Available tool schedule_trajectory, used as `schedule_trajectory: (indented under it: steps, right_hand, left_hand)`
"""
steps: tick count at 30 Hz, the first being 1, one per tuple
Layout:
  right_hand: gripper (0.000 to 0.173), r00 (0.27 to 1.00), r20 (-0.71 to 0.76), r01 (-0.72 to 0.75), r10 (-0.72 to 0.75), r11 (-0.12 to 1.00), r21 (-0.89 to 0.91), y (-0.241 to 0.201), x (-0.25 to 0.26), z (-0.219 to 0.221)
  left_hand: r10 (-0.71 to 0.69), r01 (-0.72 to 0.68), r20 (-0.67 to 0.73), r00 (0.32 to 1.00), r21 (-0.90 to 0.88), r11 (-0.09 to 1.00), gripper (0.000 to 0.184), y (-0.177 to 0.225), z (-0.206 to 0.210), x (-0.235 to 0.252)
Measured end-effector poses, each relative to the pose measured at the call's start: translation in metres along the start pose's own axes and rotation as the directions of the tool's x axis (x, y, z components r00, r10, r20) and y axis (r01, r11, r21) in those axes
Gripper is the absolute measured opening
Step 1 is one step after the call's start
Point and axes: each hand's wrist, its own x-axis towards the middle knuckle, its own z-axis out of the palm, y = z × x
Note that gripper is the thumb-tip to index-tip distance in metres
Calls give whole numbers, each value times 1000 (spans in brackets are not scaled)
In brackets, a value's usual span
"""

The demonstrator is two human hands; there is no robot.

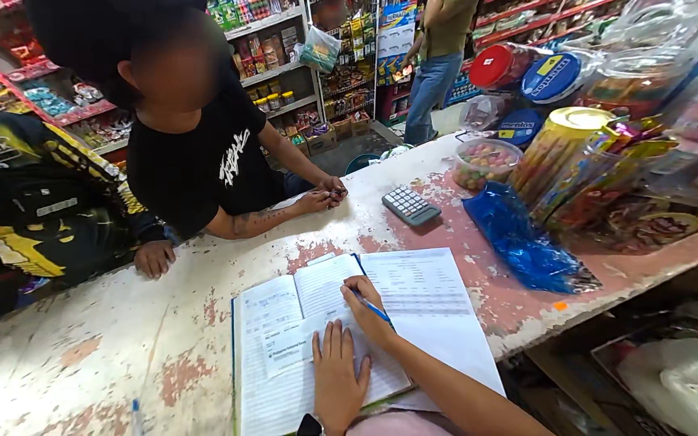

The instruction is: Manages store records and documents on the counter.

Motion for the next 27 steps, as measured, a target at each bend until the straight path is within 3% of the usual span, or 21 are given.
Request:
schedule_trajectory:
  steps: [27]
  right_hand:
    - [20, 1000, 8, 2, -2, 1000, 10, 1, 2, -2]
  left_hand:
    - [0, 0, -2, 1000, -28, 1000, 60, 0, 1, 2]
